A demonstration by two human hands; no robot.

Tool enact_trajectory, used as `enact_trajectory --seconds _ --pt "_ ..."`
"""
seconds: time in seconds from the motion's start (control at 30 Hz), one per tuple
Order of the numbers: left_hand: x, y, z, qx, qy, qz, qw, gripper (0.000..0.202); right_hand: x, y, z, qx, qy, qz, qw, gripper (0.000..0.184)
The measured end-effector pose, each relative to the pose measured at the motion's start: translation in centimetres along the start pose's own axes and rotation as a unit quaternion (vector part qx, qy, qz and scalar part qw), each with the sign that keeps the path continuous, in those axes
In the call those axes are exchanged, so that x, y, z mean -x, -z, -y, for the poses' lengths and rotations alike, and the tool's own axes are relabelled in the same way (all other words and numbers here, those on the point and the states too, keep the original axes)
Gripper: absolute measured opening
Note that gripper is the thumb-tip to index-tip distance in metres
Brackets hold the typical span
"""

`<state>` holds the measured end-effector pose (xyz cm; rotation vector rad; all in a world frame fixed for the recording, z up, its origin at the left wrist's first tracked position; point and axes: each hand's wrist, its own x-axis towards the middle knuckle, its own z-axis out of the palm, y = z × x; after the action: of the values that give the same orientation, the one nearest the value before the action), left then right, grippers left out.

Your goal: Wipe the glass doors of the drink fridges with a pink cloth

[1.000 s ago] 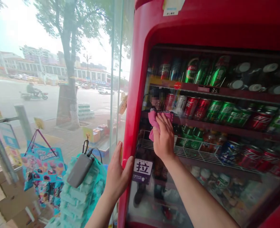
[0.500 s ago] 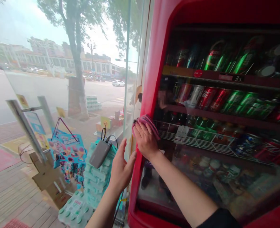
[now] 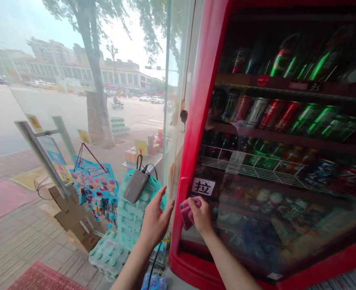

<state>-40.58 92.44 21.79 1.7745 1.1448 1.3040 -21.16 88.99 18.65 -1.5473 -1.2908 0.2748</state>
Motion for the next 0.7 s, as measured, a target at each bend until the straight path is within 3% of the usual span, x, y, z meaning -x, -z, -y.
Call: enact_trajectory --seconds 0.1,0.2,0.37,0.7 --pt "0.6 -0.3 0.8 -0.005 0.003 0.027 1.0 0.069 -2.0 -1.1 -0.3 0.002 -0.034 -0.04 0.999 0.037" --pt "1.0 -0.6 1.5 -0.006 0.007 0.044 0.999 0.068 -3.7 -2.7 0.4 0.02 -0.049 -0.04 0.998 0.026" --pt "1.7 -0.4 2.4 -0.008 0.027 0.058 0.998 0.071 -4.7 -4.7 1.4 0.079 -0.087 -0.036 0.992 0.029" --pt "5.0 -0.2 2.5 0.015 0.043 0.062 0.997 0.072 -4.3 -4.6 2.5 0.141 -0.106 -0.02 0.984 0.026"
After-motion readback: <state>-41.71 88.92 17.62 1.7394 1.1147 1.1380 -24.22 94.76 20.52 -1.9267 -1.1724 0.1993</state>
